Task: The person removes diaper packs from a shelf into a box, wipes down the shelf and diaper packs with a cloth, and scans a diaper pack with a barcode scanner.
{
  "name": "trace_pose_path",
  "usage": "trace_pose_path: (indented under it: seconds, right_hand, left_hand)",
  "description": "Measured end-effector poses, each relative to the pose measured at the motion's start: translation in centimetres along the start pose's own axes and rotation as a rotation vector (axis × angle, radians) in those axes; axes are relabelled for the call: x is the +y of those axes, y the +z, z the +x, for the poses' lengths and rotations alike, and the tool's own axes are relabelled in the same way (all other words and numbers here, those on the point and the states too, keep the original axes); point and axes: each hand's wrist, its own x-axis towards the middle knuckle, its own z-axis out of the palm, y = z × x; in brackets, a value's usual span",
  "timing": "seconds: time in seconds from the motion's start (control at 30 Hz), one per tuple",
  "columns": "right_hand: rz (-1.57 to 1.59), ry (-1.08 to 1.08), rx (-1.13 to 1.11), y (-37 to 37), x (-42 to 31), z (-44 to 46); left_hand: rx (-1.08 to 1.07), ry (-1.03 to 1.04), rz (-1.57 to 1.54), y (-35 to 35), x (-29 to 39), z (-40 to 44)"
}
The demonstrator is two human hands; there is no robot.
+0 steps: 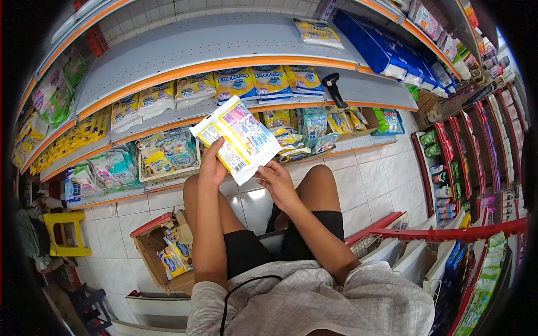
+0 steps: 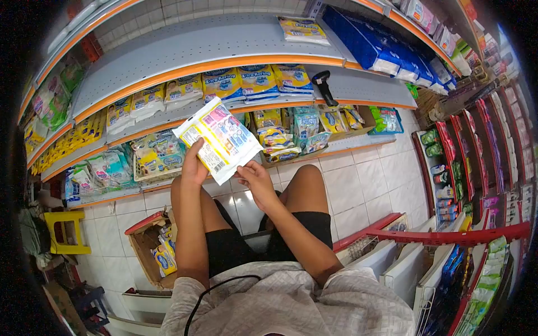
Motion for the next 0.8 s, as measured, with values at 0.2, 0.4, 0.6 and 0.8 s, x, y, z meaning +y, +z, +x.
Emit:
trace_pose_path:
  seconds: [0.2,0.4,0.6,0.8]
  right_hand:
    - [0.026,-0.046,0.051,-1.4,-0.1,2.0]
    - [-0.074,-0.036,0.079,-2.2,-0.9,2.0]
    - [-0.171,-0.04,0.014,-3.3,-1.7,2.4]
    - [-0.535,-0.05,-0.099,-7.7,-7.7,4.0]
  left_hand:
    - [0.011,-0.04,-0.041,0.6,0.2,1.1]
    - [0.067,-0.051,-0.059,-0.2,0.1,1.7]
    - [0.069,0.002,-0.179,0.7,-0.7,1.5]
    - [0.084,-0.042,-0.054,0.1,-1.4,1.8]
